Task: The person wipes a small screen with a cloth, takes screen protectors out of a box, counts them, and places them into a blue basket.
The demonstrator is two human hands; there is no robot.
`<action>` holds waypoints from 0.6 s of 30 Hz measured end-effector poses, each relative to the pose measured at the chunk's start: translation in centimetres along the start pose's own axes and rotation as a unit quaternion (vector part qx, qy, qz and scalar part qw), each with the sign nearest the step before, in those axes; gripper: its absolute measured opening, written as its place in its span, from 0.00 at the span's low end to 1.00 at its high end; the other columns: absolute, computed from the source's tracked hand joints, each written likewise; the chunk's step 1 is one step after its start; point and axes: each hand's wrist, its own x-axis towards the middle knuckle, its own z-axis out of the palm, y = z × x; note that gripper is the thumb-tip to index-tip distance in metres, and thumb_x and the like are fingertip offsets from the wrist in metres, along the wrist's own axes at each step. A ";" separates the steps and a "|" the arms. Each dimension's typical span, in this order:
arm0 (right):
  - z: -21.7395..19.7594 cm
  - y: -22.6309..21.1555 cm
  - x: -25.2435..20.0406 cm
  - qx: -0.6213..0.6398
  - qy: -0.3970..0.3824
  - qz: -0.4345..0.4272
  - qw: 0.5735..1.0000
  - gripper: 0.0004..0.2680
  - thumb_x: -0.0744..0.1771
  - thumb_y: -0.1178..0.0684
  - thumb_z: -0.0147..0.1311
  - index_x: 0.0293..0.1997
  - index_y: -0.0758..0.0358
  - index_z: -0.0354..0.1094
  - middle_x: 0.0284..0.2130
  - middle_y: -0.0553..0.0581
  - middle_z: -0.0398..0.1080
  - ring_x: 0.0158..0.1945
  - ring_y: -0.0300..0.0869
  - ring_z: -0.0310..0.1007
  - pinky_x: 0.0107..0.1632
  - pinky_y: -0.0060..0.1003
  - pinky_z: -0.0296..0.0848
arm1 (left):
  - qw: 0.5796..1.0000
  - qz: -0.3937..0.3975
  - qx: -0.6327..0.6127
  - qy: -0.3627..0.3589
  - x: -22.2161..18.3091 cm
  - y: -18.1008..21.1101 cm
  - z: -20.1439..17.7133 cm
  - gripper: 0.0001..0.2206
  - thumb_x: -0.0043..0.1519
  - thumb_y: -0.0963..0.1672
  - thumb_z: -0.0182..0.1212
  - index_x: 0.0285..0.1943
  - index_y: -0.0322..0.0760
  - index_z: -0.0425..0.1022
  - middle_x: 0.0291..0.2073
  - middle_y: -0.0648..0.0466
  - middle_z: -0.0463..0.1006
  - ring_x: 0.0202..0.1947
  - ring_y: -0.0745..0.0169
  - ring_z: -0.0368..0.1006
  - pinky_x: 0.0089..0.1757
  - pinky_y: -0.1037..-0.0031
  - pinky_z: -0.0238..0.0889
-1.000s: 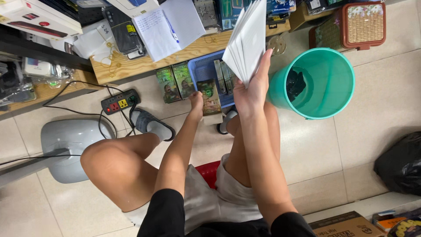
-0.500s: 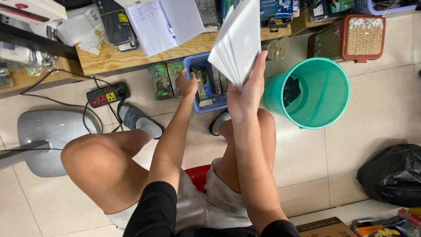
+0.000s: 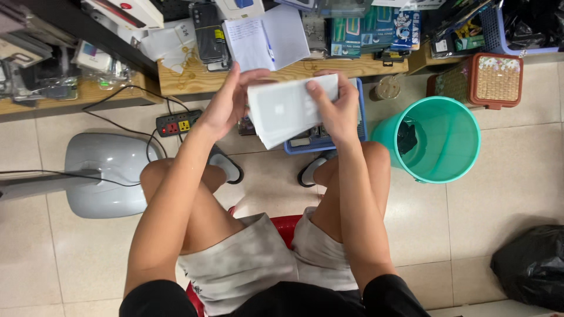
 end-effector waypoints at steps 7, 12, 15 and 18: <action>2.4 -2.8 -1.6 -0.141 -0.154 -0.087 0.974 0.19 0.60 0.54 0.75 0.54 0.55 0.73 0.31 0.62 0.77 0.38 0.53 0.81 0.39 0.45 0.78 | 0.989 0.087 0.117 0.031 -5.9 -5.4 0.2 0.25 0.72 0.53 0.50 0.69 0.33 0.71 0.61 0.41 0.76 0.63 0.47 0.71 0.62 0.58 0.60; 3.0 -1.9 -2.3 -0.042 -0.245 -0.068 0.966 0.22 0.58 0.59 0.74 0.55 0.55 0.69 0.24 0.55 0.77 0.27 0.35 0.73 0.31 0.30 0.75 | 0.982 -0.163 -0.013 -0.093 -6.9 -3.7 4.8 0.22 0.60 0.48 0.71 0.62 0.38 0.76 0.47 0.52 0.84 0.44 0.61 0.82 0.47 0.65 0.76; 3.4 -0.5 -1.6 0.004 -0.169 -0.081 0.982 0.15 0.67 0.56 0.65 0.59 0.56 0.66 0.29 0.56 0.78 0.29 0.37 0.75 0.28 0.30 0.74 | 0.986 -0.148 -0.019 -0.076 -5.4 -5.5 3.9 0.21 0.61 0.49 0.71 0.60 0.40 0.76 0.46 0.45 0.84 0.44 0.53 0.82 0.49 0.59 0.76; 3.4 0.1 -2.0 0.011 -0.104 -0.071 0.992 0.12 0.73 0.48 0.46 0.65 0.56 0.59 0.49 0.64 0.76 0.39 0.43 0.76 0.31 0.31 0.76 | 0.995 -0.054 -0.080 0.032 -4.7 -5.4 4.1 0.19 0.62 0.50 0.71 0.59 0.41 0.78 0.46 0.49 0.84 0.46 0.57 0.82 0.50 0.62 0.76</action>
